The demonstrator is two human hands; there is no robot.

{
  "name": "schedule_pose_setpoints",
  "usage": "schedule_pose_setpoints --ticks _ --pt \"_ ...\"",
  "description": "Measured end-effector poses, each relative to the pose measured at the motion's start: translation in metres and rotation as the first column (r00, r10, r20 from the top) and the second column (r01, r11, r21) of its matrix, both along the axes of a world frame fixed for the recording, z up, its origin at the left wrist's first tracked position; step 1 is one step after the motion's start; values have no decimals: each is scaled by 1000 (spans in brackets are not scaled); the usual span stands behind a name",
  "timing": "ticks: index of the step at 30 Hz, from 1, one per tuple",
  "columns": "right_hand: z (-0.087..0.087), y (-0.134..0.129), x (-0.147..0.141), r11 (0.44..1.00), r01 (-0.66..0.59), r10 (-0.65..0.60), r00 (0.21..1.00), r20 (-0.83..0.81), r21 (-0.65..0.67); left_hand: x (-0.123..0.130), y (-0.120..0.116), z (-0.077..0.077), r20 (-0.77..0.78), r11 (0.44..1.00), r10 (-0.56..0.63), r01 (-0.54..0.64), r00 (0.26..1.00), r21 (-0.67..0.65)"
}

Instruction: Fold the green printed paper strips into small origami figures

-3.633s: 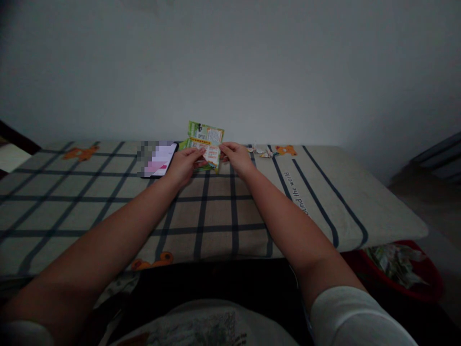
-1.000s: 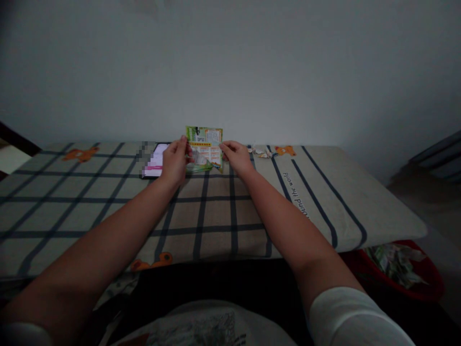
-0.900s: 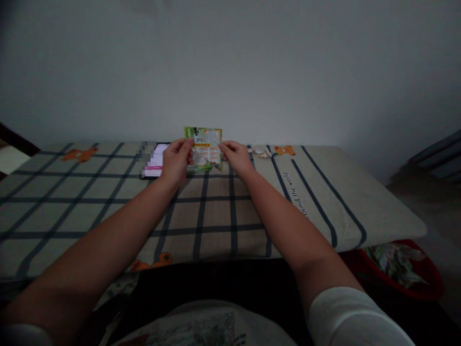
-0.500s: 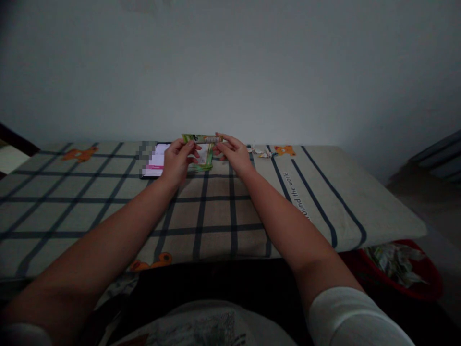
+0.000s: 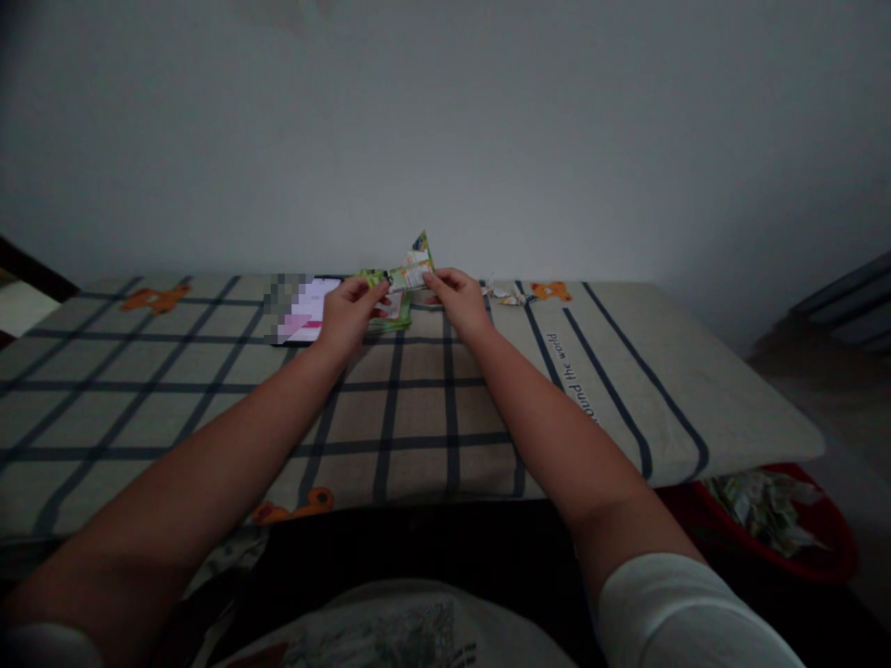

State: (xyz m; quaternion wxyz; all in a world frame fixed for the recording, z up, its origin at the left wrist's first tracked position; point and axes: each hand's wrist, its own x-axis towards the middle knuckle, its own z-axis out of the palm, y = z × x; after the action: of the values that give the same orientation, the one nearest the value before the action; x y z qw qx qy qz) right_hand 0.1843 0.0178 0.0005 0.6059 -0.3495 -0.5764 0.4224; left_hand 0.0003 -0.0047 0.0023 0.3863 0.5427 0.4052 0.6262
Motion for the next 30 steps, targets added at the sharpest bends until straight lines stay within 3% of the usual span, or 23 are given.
schedule_pose_setpoints --ticks 6,10,19,24,30 --pt "-5 6 2 998 -30 27 998 -59 -53 0 -2 1 -17 973 -155 149 988 -175" --pt "-7 7 3 997 -33 28 997 -74 -69 0 0 -3 -59 953 -236 219 970 -208" --pt "-1 1 -1 965 -172 151 981 -119 -199 0 -1 -6 -95 975 -175 159 980 -155" --pt "0 -1 -2 962 -154 126 982 -138 -223 -2 4 -13 -155 977 -155 128 976 -173" --pt "-1 1 -3 966 -150 134 987 -89 -212 1 0 -8 -119 988 -130 118 984 -102"
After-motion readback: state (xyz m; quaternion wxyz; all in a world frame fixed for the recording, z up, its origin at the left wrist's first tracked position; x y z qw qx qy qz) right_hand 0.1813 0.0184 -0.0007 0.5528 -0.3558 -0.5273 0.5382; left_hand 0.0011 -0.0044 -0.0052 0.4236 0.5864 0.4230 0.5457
